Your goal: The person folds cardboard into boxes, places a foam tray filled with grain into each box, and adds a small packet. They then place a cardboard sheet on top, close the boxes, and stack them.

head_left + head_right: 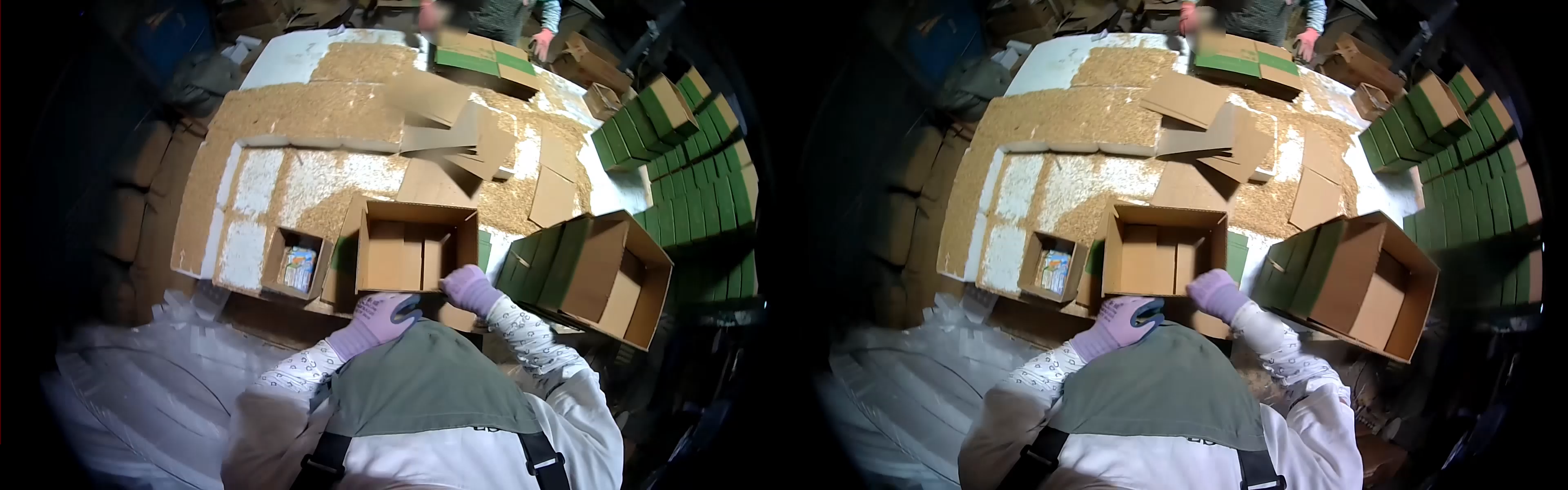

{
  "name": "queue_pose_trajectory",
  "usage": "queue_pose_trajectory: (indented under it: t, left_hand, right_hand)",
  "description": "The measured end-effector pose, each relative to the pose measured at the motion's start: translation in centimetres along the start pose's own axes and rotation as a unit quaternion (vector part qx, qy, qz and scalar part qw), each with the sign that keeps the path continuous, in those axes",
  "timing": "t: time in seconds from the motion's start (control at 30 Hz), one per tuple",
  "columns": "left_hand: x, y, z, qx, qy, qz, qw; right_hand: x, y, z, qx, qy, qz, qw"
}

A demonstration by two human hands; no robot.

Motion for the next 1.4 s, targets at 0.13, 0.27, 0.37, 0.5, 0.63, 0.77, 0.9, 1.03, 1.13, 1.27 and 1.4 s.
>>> queue_pose_trajectory:
  t: [0.13,0.27,0.37,0.5,0.63,0.77,0.9,1.03,1.13,1.27,1.4]
  left_hand:
    - [-10.7,1.2,2.0,-0.059,-0.247,0.267,0.930]
    - [-8.7,10.5,3.5,-0.144,-0.199,0.008,0.969]
    - [-20.6,18.9,-2.4,-0.115,-0.438,-0.062,0.890]
    - [-28.3,45.9,-29.5,-0.539,-0.656,0.193,0.492]
    - [-23.4,63.5,-46.1,-0.666,-0.567,0.135,0.466]
    - [-20.6,55.7,-41.9,-0.393,-0.783,-0.092,0.474]
    - [-22.8,50.3,-34.0,0.068,-0.712,-0.593,0.369]
    - [-22.5,51.7,-34.1,-0.143,-0.740,-0.527,0.392]
    - [-23.2,44.0,-32.1,-0.128,-0.767,-0.487,0.396]
    - [-20.4,35.0,-26.5,-0.010,-0.603,-0.643,0.472]
    - [-17.4,23.0,-17.2,-0.076,-0.500,-0.543,0.670]
  right_hand:
    - [-6.3,0.9,-5.4,-0.021,-0.260,0.133,0.956]
    - [1.3,-9.3,-4.9,0.247,-0.532,0.349,0.731]
    - [3.2,-9.9,-4.0,0.280,-0.432,0.452,0.728]
    - [5.4,-11.6,-4.4,0.336,-0.389,0.490,0.704]
    - [5.2,-11.5,-4.3,0.349,-0.385,0.511,0.685]
    - [4.7,-10.9,-4.4,0.365,-0.373,0.502,0.689]
    - [5.3,-11.4,-4.4,0.369,-0.378,0.503,0.684]
    - [4.7,-11.2,-4.1,0.349,-0.381,0.510,0.688]
    - [5.4,-11.8,-4.1,0.313,-0.405,0.539,0.669]
    - [4.6,-10.7,-4.1,0.264,-0.406,0.621,0.616]
    - [12.5,-14.2,-1.0,0.195,-0.378,0.623,0.656]
Point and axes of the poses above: each hand's wrist, its own z-axis towards the middle knuckle, its own x-axis out of the palm, y = z × x, the point moved 9 cm from there along z, towards the middle knuckle, and after that the axes turned 3 degrees about y, right-handed, at the moved point
